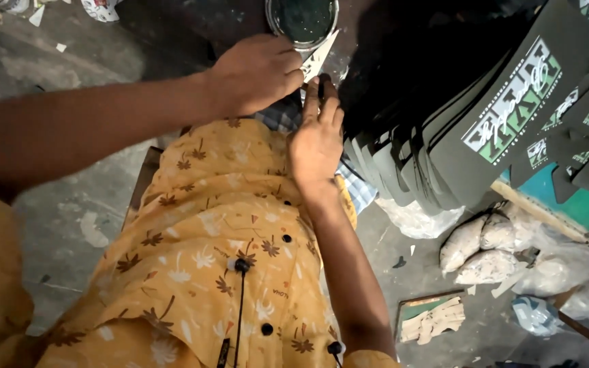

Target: Cleaning excess ink or debris from printed labels using a needle tool.

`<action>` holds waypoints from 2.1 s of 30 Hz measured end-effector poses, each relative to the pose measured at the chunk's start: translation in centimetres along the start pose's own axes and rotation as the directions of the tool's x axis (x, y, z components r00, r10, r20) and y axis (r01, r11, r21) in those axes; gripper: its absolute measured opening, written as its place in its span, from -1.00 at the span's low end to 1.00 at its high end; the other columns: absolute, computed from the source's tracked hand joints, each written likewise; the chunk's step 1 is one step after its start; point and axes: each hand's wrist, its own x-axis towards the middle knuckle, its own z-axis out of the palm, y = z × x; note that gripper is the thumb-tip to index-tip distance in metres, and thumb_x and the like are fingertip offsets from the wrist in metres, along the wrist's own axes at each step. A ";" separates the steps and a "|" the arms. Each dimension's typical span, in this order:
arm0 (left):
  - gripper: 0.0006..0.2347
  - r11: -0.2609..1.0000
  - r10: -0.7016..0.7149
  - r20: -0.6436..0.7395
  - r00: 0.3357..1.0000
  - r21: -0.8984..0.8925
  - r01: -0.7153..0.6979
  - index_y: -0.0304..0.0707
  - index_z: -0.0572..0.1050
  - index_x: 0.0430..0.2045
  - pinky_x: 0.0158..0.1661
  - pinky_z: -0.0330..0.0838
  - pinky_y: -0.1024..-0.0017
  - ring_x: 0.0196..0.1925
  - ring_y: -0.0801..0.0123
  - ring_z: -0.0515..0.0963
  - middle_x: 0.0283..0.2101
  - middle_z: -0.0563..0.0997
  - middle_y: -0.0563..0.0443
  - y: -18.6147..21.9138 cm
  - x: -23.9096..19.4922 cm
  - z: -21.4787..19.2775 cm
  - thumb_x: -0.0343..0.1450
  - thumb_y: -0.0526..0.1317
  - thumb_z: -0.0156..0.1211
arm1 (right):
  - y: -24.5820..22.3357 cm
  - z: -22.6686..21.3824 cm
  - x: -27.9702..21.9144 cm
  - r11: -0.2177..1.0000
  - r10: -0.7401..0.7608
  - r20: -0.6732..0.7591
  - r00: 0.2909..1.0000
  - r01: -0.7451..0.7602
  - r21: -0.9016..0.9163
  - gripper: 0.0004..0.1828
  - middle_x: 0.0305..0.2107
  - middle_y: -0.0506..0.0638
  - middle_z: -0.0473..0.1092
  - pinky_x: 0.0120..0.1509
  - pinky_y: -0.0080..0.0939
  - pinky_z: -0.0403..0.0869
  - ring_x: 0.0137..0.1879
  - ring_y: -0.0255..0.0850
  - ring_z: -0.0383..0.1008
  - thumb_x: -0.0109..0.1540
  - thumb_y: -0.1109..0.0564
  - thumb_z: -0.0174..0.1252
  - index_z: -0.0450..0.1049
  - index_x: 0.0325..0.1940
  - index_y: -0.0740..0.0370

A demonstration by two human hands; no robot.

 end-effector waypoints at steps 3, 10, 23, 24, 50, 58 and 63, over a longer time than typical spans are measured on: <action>-0.88 0.997 0.067 0.103 0.992 0.038 -0.071 -0.25 0.57 -0.37 -0.06 0.54 0.28 -0.06 0.22 0.57 -0.23 0.55 0.02 -0.7 0.4 -0.3 0.29 -0.27 0.29 | 0.9 1.4 -0.4 0.999 -0.021 -0.021 1.000 0.020 -0.044 0.03 0.36 0.15 0.13 0.34 -0.06 0.40 0.34 0.14 0.26 0.02 0.11 0.42 0.13 0.52 0.28; -0.92 0.896 -0.384 -0.160 0.909 -0.302 0.326 -0.24 0.64 -0.31 -0.22 0.52 0.16 -0.20 0.03 0.62 -0.25 0.62 -0.08 -0.1 -0.4 0.3 0.38 -0.32 0.35 | 0.8 0.7 -0.5 0.999 -0.026 -0.050 0.998 0.028 0.035 -0.02 0.38 0.16 0.12 0.36 -0.06 0.39 0.36 0.16 0.24 0.05 0.24 0.35 0.13 0.53 0.28; -0.95 0.721 -0.604 -0.240 0.760 -0.571 0.392 -0.33 0.62 -0.33 -0.34 0.54 0.33 -0.32 0.19 0.70 -0.29 0.66 -0.09 1.2 -0.9 3.3 0.43 -0.36 0.38 | 1.7 2.1 -1.2 0.980 -0.011 -0.092 0.996 0.029 0.198 0.00 0.40 0.16 0.10 0.46 0.01 0.33 0.44 0.19 0.19 0.01 0.37 0.28 0.16 0.54 0.08; -0.95 0.746 -0.580 -0.270 0.769 -0.555 0.368 -0.33 0.61 -0.35 -0.36 0.54 0.33 -0.31 0.17 0.69 -0.29 0.66 -0.10 1.3 -0.8 3.5 0.43 -0.37 0.38 | 1.5 1.9 -1.2 0.978 -0.005 -0.087 0.996 0.023 0.209 -0.01 0.40 0.14 0.10 0.46 0.01 0.33 0.44 0.18 0.19 0.01 0.36 0.29 0.18 0.52 0.07; -0.93 0.872 -0.445 -0.322 0.836 -0.369 0.322 -0.19 0.57 -0.38 -0.25 0.53 0.27 -0.26 0.12 0.66 -0.31 0.63 -0.01 1.2 -0.5 4.0 0.39 -0.34 0.37 | 1.4 2.1 -1.0 0.990 0.013 -0.081 0.997 -0.002 0.143 0.00 0.41 0.10 0.11 0.38 -0.03 0.42 0.43 0.13 0.23 0.00 0.41 0.24 0.18 0.53 0.07; -0.93 0.880 -0.434 -0.308 0.847 -0.348 0.324 -0.21 0.58 -0.39 -0.28 0.53 0.28 -0.29 0.14 0.66 -0.35 0.63 -0.02 0.9 -0.6 3.9 0.39 -0.33 0.39 | 1.4 2.2 -1.1 0.992 0.017 -0.094 0.995 -0.005 0.127 -0.02 0.40 0.10 0.12 0.37 -0.04 0.43 0.43 0.13 0.24 0.02 0.43 0.18 0.19 0.53 0.06; -0.93 0.575 -0.664 -0.064 0.745 -0.680 0.455 -0.30 0.64 -0.37 -0.30 0.56 0.42 -0.34 0.38 0.70 -0.36 0.69 -0.03 0.6 -0.3 2.8 0.39 -0.31 0.42 | 1.4 1.7 -1.3 0.972 -0.005 -0.141 0.990 0.038 0.232 -0.02 0.40 0.18 0.15 0.42 -0.01 0.39 0.41 0.18 0.24 0.02 0.40 0.17 0.12 0.54 0.13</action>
